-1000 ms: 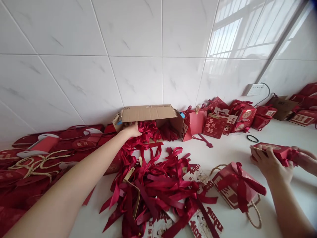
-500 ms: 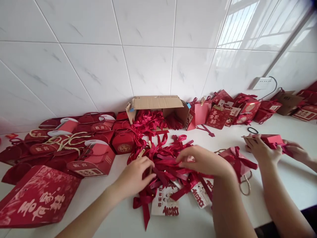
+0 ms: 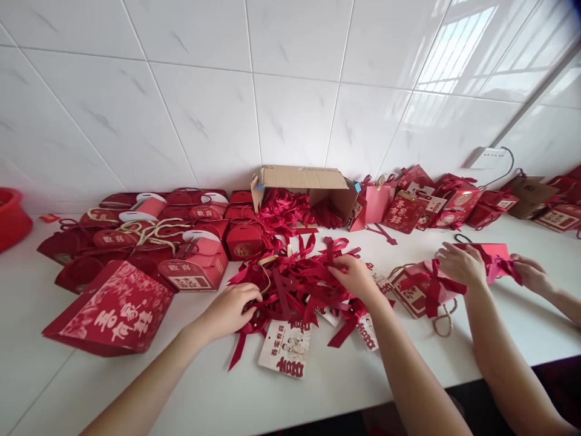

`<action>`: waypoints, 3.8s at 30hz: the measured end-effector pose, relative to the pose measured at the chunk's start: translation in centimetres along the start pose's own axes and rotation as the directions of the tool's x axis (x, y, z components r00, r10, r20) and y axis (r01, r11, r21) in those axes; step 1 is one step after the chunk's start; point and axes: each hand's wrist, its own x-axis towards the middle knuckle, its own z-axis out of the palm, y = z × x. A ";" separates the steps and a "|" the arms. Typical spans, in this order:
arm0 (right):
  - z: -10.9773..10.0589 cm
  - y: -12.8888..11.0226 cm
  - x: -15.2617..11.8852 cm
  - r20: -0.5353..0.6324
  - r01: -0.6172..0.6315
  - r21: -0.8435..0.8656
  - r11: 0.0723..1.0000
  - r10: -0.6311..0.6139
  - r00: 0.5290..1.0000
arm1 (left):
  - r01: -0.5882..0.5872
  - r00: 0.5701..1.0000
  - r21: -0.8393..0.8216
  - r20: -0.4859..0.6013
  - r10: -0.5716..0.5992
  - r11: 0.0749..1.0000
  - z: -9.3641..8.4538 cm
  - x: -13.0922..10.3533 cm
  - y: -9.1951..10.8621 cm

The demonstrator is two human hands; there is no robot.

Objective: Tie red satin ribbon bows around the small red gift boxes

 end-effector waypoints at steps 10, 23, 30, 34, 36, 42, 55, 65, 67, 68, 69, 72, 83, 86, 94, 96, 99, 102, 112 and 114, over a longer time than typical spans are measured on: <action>-2.3 -4.1 -2.7 -0.186 0.057 0.869 0.492 0.217 0.958 | 0.158 0.945 -0.318 -0.226 -0.236 0.935 -0.5 -2.6 -0.7; -2.9 -3.4 -6.2 -0.093 -0.040 0.901 0.432 0.282 0.955 | -0.351 0.450 -0.860 -0.502 -0.738 0.371 -2.8 -1.8 3.1; -0.3 -4.4 -9.5 0.336 -0.390 0.890 0.236 0.240 0.911 | -0.173 0.774 -0.894 -0.383 -0.504 0.413 -2.0 -3.7 7.3; 3.2 -6.5 -12.8 0.620 -0.634 0.773 0.024 0.183 0.763 | -0.062 0.891 -0.799 -0.314 -0.328 0.598 0.6 -4.3 11.0; 4.5 -7.1 -14.3 0.664 -0.674 0.739 -0.001 0.171 0.728 | -0.062 0.934 -0.757 -0.274 -0.230 0.650 1.8 -4.6 12.2; 5.5 -6.4 -15.9 0.585 -0.613 0.789 0.049 0.246 0.773 | -0.070 0.969 -0.602 -0.230 -0.088 0.795 3.4 -6.2 12.7; 4.0 -5.3 -16.0 0.547 -0.553 0.832 -0.052 0.247 0.800 | 0.464 0.822 -0.272 -0.222 -0.524 0.843 5.1 1.4 7.6; 4.7 -5.7 -16.1 0.543 -0.578 0.816 0.030 0.302 0.783 | 0.327 0.849 -0.396 -0.275 -0.451 0.858 2.7 -2.4 9.9; 5.3 -6.3 -16.3 0.570 -0.601 0.799 0.029 0.286 0.771 | 0.260 0.885 -0.339 -0.290 -0.363 0.904 2.8 -3.2 11.6; 5.6 -6.5 -16.4 0.585 -0.616 0.787 0.027 0.287 0.759 | 0.237 0.901 -0.280 -0.295 -0.318 0.930 2.9 -3.5 12.5; 5.8 -6.7 -16.4 0.595 -0.629 0.777 0.018 0.303 0.744 | 0.209 0.916 -0.218 -0.297 -0.269 0.953 3.0 -3.8 13.3; 6.0 -6.9 -16.3 0.584 -0.627 0.779 -0.031 0.400 0.706 | 0.081 0.955 -0.143 -0.271 -0.118 0.986 2.5 -4.4 14.5; 3.5 -5.4 -16.1 0.589 -0.583 0.807 -0.092 0.194 0.784 | 0.243 0.950 0.210 -0.250 -0.189 0.947 -0.2 5.0 4.6; 3.3 -5.1 -16.3 0.627 -0.610 0.779 -0.145 0.175 0.759 | 0.233 0.962 0.239 -0.199 -0.187 0.943 0.2 6.3 3.2; 2.7 -4.9 -16.4 0.677 -0.644 0.730 -0.228 0.115 0.727 | 0.298 0.931 0.129 -0.259 -0.258 0.946 -2.9 3.9 3.3; 2.8 -5.1 -16.4 0.682 -0.648 0.725 -0.234 0.109 0.723 | 0.337 0.906 0.066 -0.294 -0.305 0.939 -4.0 2.4 3.8; 3.2 -5.6 -16.6 0.695 -0.660 0.713 -0.235 0.116 0.710 | 0.347 0.868 -0.134 -0.330 -0.372 0.928 -4.4 0.1 5.1; 3.7 -6.0 -17.0 0.704 -0.675 0.707 -0.209 0.119 0.700 | 0.277 0.875 -0.491 -0.227 -0.428 0.826 -3.1 -1.7 6.2; 5.7 -7.8 -18.2 0.920 -0.870 0.291 -0.398 -0.135 0.369 | 0.307 0.913 -0.144 -0.234 -0.334 0.941 -0.1 -5.5 6.2; 6.8 -8.1 -18.5 0.929 -0.847 0.270 -0.457 -0.108 0.355 | 0.271 0.916 -0.150 -0.264 -0.302 0.951 -0.3 -6.6 5.9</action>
